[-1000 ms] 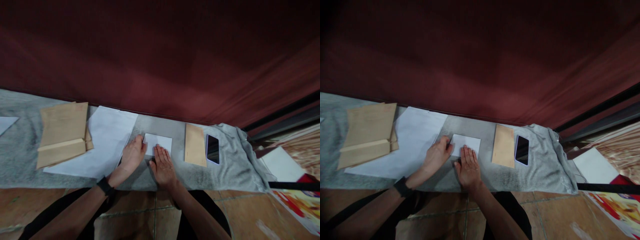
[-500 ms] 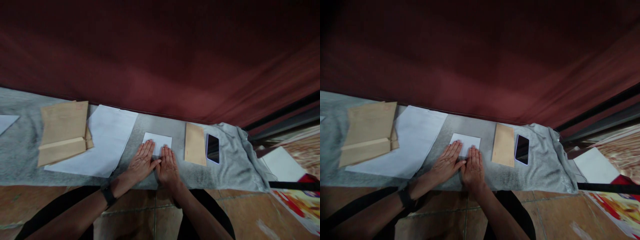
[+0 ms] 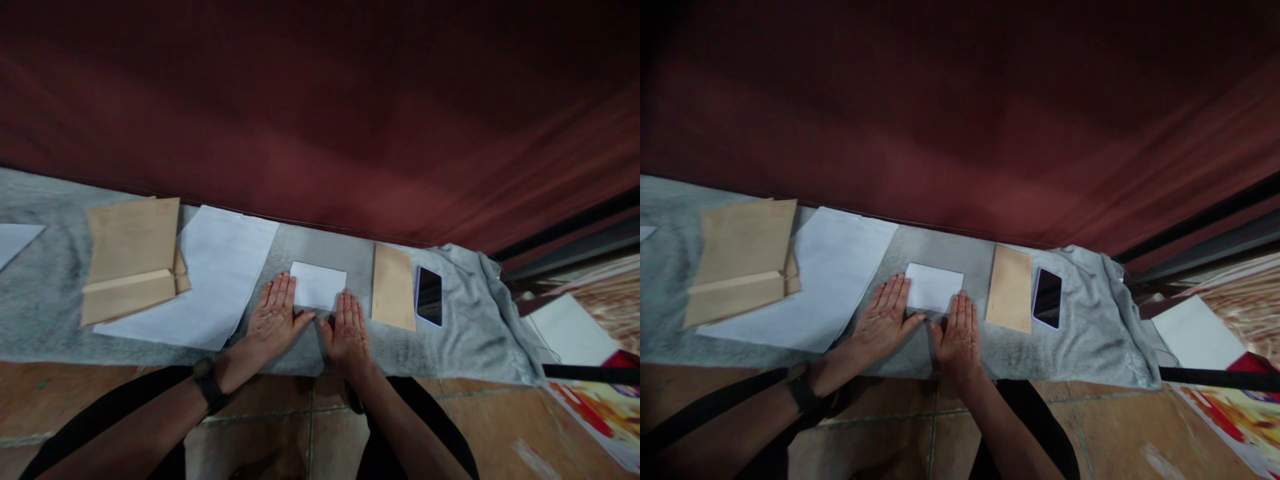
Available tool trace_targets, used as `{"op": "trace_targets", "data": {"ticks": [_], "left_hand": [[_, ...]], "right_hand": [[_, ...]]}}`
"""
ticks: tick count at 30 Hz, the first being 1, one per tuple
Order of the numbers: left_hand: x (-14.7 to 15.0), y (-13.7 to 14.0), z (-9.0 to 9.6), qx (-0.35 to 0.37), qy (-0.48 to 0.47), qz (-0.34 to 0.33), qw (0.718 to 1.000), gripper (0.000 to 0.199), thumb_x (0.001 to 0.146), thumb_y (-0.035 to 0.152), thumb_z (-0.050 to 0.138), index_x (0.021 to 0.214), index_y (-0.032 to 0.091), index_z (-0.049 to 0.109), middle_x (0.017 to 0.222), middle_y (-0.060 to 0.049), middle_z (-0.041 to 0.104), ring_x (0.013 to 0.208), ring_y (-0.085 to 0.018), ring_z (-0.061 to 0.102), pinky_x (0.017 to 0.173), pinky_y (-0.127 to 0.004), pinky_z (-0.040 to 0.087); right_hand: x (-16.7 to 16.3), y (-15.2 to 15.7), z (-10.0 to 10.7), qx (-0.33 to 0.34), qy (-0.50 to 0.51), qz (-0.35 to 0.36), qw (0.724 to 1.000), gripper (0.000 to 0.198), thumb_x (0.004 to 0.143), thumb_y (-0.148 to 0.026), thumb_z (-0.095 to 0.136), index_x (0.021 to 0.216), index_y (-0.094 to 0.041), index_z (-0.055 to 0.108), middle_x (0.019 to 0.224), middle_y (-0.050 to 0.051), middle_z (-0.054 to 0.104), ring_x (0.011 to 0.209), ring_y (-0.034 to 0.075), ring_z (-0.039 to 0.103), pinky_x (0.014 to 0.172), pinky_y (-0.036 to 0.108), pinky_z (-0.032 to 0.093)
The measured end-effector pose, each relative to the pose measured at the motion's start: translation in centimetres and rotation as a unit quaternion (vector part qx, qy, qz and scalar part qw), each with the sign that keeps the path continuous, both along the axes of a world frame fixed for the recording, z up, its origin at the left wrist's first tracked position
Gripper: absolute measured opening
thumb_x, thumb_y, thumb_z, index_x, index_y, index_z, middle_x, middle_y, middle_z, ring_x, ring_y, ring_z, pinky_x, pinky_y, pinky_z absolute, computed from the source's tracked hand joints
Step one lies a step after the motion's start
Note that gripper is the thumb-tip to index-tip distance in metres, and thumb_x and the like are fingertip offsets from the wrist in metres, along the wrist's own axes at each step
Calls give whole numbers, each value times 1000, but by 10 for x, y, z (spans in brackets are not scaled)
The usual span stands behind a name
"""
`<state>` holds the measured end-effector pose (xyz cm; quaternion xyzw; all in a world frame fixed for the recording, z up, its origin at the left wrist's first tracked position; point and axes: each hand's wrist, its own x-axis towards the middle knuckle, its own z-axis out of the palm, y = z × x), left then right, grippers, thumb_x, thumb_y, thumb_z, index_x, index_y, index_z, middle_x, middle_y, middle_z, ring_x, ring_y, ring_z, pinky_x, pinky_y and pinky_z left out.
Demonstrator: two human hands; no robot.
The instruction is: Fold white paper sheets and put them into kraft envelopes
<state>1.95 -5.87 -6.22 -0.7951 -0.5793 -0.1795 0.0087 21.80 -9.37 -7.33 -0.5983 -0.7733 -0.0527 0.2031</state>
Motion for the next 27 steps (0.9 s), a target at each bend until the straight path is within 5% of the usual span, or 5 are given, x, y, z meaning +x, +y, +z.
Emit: {"op": "trace_targets", "data": {"ticks": [9,13,18,27], "left_hand": [[-1,0,5,0,-8,20,1000,77,100,52,41,154,-3,33,162,-28,33,155,-36,25,126,-55,23],[12,-2,9,6,-1,-39,999,68,103,45,36,154,-1,36,164,-24,33,156,-33,23,127,-52,23],[29,-1,8,-23,9,-130,991,58,103,29,31,155,5,36,164,-19,36,156,-28,25,127,-51,25],[36,21,0,-61,25,-126,990,60,100,21,29,159,7,30,165,-19,32,157,-27,23,127,-53,23]], "right_hand": [[7,1,-4,-5,6,-22,1000,68,107,-41,38,157,3,30,161,30,35,152,37,33,118,57,37],[6,9,4,-16,23,-29,999,68,108,-41,35,158,3,28,161,30,34,155,37,26,119,59,35],[-4,22,21,-96,38,19,994,58,110,-38,24,159,-8,34,166,15,33,157,27,23,125,51,26],[-16,41,20,-134,36,20,990,59,111,-41,19,159,-11,35,166,13,34,156,23,27,127,47,20]]}}
